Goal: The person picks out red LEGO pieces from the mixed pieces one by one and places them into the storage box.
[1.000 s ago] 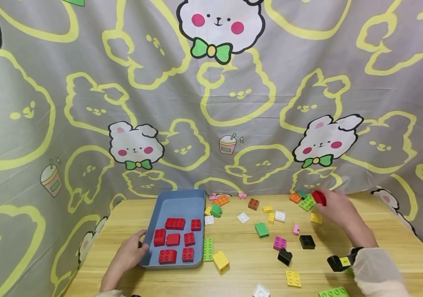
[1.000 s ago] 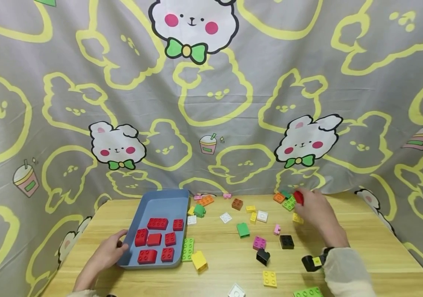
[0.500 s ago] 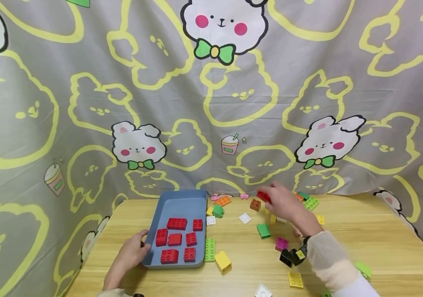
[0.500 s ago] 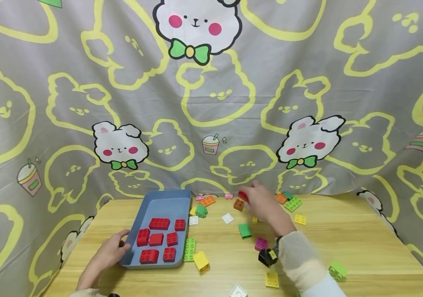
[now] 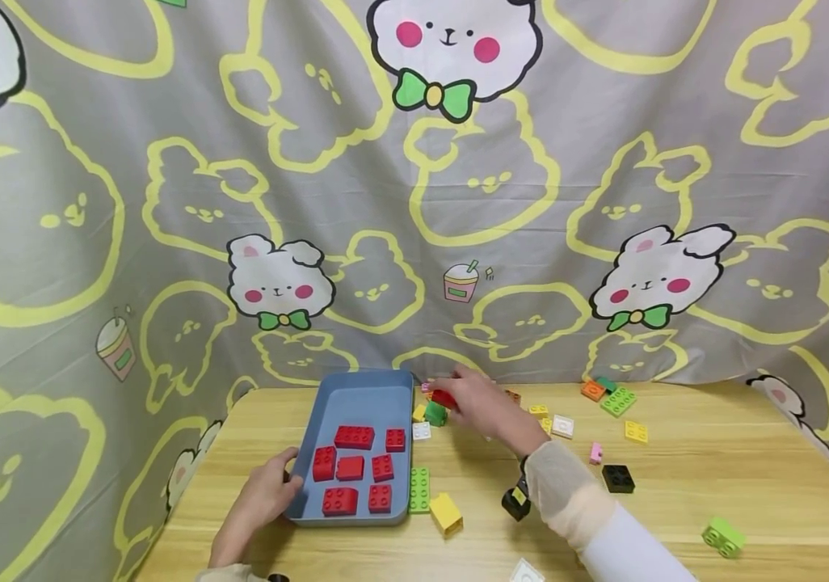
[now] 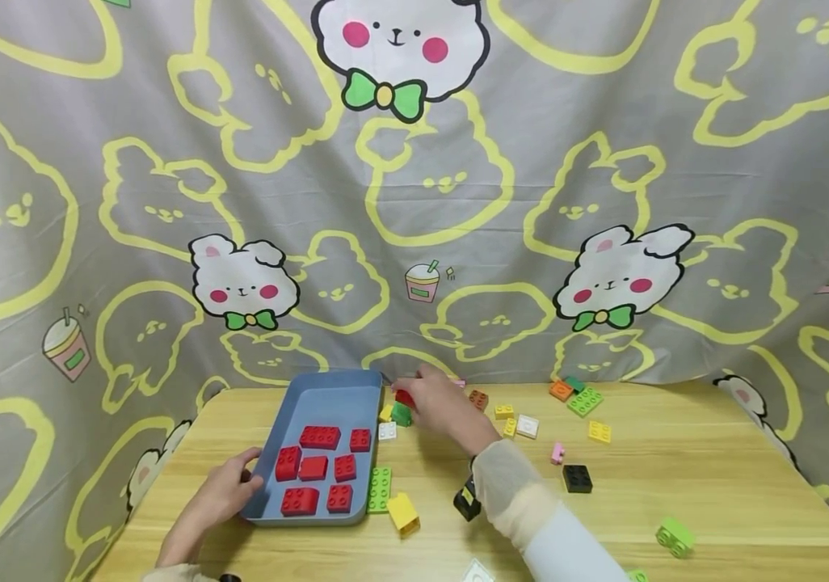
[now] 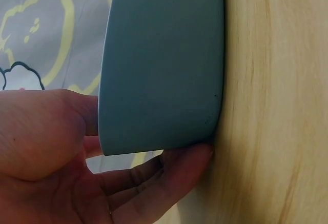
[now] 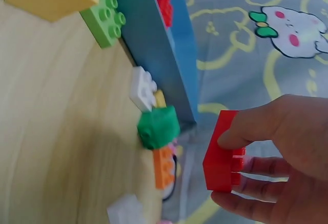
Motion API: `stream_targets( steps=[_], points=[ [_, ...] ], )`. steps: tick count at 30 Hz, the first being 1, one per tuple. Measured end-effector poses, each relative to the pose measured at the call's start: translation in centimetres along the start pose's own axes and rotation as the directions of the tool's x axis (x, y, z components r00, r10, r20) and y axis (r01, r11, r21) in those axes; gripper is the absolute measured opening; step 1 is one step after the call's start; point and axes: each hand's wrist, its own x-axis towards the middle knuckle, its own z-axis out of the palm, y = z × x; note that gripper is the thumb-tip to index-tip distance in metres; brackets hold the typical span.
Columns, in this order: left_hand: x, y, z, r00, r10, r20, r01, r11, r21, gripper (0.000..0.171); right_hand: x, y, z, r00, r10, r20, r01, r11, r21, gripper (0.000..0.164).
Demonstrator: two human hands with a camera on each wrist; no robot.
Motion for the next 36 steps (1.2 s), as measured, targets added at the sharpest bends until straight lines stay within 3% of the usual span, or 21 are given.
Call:
stream_targets(
  steps=[6, 16, 26, 36],
  points=[
    [0.0, -0.2, -0.3, 1.000, -0.015, 0.010, 0.015, 1.000, 0.003, 0.051, 2.0, -1.3, 1.3, 0.992, -0.108, -0.064, 0.108, 0.994, -0.011, 0.044],
    [0.0, -0.5, -0.7, 0.999, -0.044, 0.022, 0.044, 0.999, 0.007, 0.051, 5.2, -3.7, 2.3, 0.990, -0.139, -0.033, 0.138, 0.990, -0.014, 0.045],
    [0.1, -0.4, -0.5, 1.000, -0.023, 0.002, 0.023, 1.000, -0.017, 0.051, 8.2, -5.6, 4.4, 0.986, -0.119, 0.114, 0.120, 0.993, 0.001, 0.047],
    [0.1, -0.1, 0.0, 1.000, -0.006, -0.008, 0.006, 0.999, -0.048, 0.051, 9.1, -6.0, 5.8, 0.973, -0.128, 0.194, 0.143, 0.988, -0.065, 0.038]
  ],
)
